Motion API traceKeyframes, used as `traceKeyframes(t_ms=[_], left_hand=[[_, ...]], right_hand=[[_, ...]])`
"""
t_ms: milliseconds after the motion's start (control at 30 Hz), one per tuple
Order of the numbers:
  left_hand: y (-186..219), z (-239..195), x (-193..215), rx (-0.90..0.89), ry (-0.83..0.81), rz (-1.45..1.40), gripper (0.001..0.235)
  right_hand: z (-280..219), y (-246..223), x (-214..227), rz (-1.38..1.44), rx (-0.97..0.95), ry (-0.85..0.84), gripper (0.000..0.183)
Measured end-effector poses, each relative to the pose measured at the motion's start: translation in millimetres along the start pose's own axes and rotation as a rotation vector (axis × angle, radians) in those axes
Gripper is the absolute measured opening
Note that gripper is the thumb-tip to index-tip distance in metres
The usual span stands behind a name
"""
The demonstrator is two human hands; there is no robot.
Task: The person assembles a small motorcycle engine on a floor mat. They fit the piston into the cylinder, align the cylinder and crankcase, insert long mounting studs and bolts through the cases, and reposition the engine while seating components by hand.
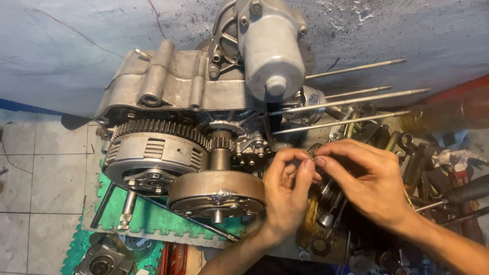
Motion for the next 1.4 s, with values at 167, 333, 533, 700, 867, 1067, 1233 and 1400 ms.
traceKeyframes(t_ms=[167, 333, 533, 700, 867, 1067, 1233, 1400], left_hand=[[3, 15, -12, -0.029, 0.066, -0.063, 0.015], [5, 25, -16, 0.003, 0.068, -0.263, 0.015], [12, 30, -24, 0.029, 0.052, -0.160, 0.019], [13, 26, -17, 0.046, 0.114, 0.038, 0.032], [-4, 37, 2, 0.207, 0.168, -0.148, 0.033], [-4, 35, 7, 0.141, 0.230, 0.107, 0.023], [40, 36, -9, -0.318, 0.154, 0.612, 0.016], [35, 42, -9, -0.237, 0.095, 0.621, 0.012]], right_hand=[[8, 17, 8, 0.062, -0.151, 0.052, 0.022], [7, 31, 8, 0.340, -0.171, 0.077, 0.034], [15, 31, 10, 0.270, -0.164, 0.121, 0.034], [29, 19, 12, 0.069, -0.109, 0.225, 0.029], [27, 45, -10, 0.434, -0.300, 0.192, 0.024], [32, 46, -18, 0.509, -0.276, 0.166, 0.025], [41, 11, 7, -0.007, -0.011, 0.204, 0.026], [48, -43, 26, -0.401, 0.422, 0.229, 0.027]])
Point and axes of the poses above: each hand's wrist, its own z-axis towards the middle knuckle, its own x-axis out of the back of the hand, y = z × x, the point moved 10 cm from there along z, towards the middle knuckle, and after that the axes turned 9 degrees about -z, right-handed, at the moved point
